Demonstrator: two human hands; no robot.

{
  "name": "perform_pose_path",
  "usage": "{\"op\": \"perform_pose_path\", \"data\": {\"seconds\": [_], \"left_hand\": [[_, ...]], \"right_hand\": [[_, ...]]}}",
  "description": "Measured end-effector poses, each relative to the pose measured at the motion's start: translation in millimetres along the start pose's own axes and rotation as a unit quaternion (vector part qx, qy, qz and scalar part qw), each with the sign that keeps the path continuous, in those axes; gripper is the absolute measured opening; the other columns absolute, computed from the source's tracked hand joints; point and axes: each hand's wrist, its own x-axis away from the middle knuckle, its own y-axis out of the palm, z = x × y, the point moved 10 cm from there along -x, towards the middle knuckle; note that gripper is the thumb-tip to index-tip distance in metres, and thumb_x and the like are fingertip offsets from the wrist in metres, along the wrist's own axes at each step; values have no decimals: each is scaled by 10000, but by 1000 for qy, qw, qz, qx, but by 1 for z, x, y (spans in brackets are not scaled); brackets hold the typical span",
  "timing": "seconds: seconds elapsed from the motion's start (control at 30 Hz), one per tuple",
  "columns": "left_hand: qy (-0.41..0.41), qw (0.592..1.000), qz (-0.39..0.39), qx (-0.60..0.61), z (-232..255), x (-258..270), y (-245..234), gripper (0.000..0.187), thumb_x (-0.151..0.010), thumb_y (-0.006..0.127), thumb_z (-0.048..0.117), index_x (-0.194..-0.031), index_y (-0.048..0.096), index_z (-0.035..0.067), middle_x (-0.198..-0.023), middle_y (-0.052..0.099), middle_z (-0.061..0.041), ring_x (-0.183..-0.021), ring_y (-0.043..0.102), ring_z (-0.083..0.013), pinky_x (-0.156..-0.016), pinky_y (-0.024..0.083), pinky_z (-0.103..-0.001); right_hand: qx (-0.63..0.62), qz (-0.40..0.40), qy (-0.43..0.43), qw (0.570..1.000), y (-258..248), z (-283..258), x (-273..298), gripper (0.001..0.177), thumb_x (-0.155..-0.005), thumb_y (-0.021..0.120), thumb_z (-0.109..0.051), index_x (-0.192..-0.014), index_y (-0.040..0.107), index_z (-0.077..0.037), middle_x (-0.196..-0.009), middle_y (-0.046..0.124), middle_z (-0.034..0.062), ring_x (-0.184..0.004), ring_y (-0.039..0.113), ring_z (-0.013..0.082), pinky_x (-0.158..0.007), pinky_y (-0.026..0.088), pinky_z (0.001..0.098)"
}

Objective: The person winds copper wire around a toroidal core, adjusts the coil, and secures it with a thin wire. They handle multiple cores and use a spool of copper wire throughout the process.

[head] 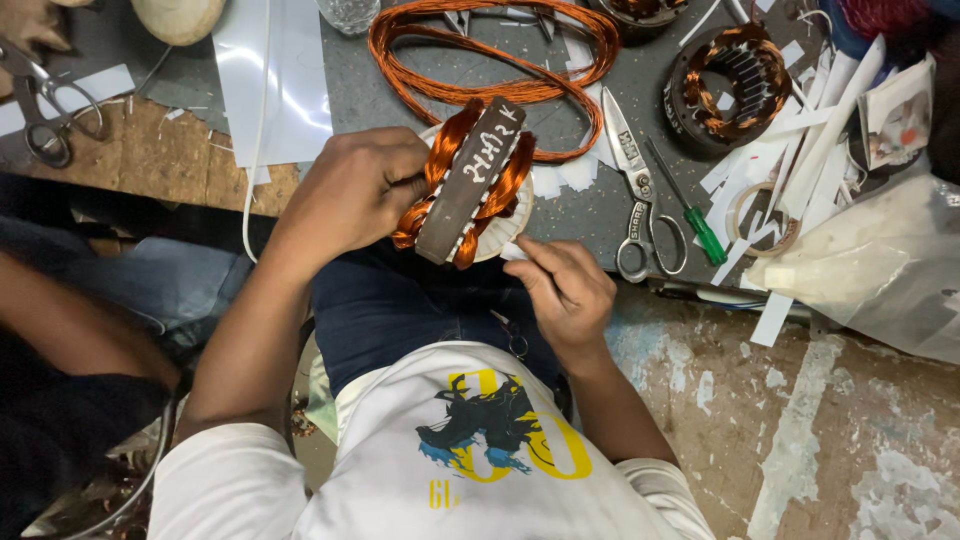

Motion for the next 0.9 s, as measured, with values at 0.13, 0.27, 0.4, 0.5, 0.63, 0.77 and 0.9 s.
{"op": "perform_pose_path", "data": {"seconds": [0.13,0.27,0.4,0.5,0.63,0.77,0.9], "left_hand": [[-43,999,-13,10,-9,0,4,138,-791,719,-16,-929,722,-34,-921,707,-145,-795,708,-324,-709,537,-414],[-27,1000,-6,5,-7,0,4,171,-783,718,-26,-953,730,-39,-936,711,-149,-814,709,-328,-730,543,-413],[-11,1000,0,0,-4,1,2,180,-769,713,-36,-948,721,-48,-946,705,-161,-832,704,-344,-745,540,-418],[-17,1000,-3,-1,-4,2,2,163,-772,728,-30,-932,710,-57,-919,692,-172,-825,693,-361,-731,530,-427],[-9,1000,4,9,-3,1,2,165,-770,724,-31,-931,704,-58,-928,696,-165,-825,699,-347,-734,536,-417],[-16,1000,2,1,-6,2,4,145,-780,723,-30,-923,716,-48,-917,703,-154,-809,703,-329,-734,539,-414],[-15,1000,2,3,-8,3,5,151,-774,720,-34,-924,717,-51,-917,703,-156,-813,704,-329,-738,541,-412]], "right_hand": [[20,-3,-37,999,0,-9,-2,382,-820,879,-59,-1162,735,32,-1039,745,150,-909,726,229,-791,586,307],[16,15,-6,1000,-5,1,-3,344,-828,890,-75,-1132,752,5,-1001,739,131,-877,729,203,-757,582,287],[4,17,25,1000,-4,13,0,349,-826,888,-84,-1135,751,5,-997,738,125,-877,722,198,-774,566,289],[-7,20,44,999,-2,17,2,347,-834,883,-71,-1145,751,6,-1001,736,125,-874,716,198,-773,562,285],[-6,20,45,999,-2,18,3,369,-834,883,-62,-1167,741,11,-1015,734,127,-878,717,202,-774,566,286],[19,17,23,999,-1,15,4,389,-834,881,-60,-1182,727,17,-1029,723,136,-891,717,212,-778,569,292],[30,21,-5,999,1,13,5,342,-853,874,-37,-1162,737,8,-1013,721,134,-881,716,206,-769,575,296]]}}
